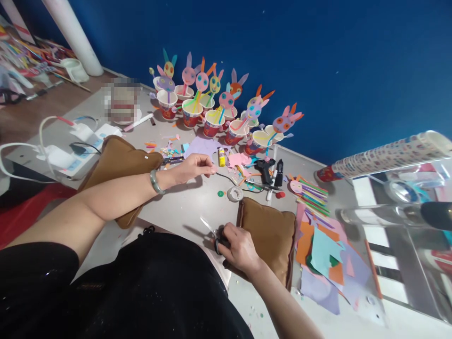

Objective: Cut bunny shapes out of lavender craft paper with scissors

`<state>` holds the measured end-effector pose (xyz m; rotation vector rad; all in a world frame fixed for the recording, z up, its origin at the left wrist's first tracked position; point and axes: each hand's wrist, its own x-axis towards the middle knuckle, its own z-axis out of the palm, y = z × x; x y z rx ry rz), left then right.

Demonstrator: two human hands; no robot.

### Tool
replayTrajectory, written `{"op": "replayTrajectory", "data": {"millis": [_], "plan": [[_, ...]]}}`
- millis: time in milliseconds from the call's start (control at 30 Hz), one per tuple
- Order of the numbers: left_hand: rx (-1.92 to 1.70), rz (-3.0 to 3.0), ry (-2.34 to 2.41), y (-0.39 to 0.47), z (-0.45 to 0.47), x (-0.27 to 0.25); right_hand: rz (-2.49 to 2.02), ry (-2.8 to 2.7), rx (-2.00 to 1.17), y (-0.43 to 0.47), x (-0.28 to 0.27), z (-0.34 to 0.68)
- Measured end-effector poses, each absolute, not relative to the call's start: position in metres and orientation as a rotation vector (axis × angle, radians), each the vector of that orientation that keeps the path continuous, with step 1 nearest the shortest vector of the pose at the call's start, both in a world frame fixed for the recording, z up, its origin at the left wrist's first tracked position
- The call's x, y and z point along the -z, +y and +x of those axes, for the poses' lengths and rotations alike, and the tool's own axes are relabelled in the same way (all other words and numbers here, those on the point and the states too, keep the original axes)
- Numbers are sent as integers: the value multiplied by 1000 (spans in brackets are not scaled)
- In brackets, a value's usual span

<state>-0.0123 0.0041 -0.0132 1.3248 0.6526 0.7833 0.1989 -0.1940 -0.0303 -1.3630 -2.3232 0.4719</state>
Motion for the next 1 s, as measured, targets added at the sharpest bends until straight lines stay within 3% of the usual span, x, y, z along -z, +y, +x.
{"op": "replayTrajectory", "data": {"millis": [133, 367, 700, 1000], "plan": [[-772, 1347, 647, 2, -14, 11, -1499, -2072, -544, -162, 13, 180], [-784, 1294, 649, 8, -15, 8, -1342, -1539, -710, -88, 10, 160], [-753, 1267, 660, 3, -13, 7, -1371, -1359, -1190, -99, 22, 171], [-790, 1193, 686, 0, -12, 5, -1344, -1416, -1015, -85, 32, 166]]}}
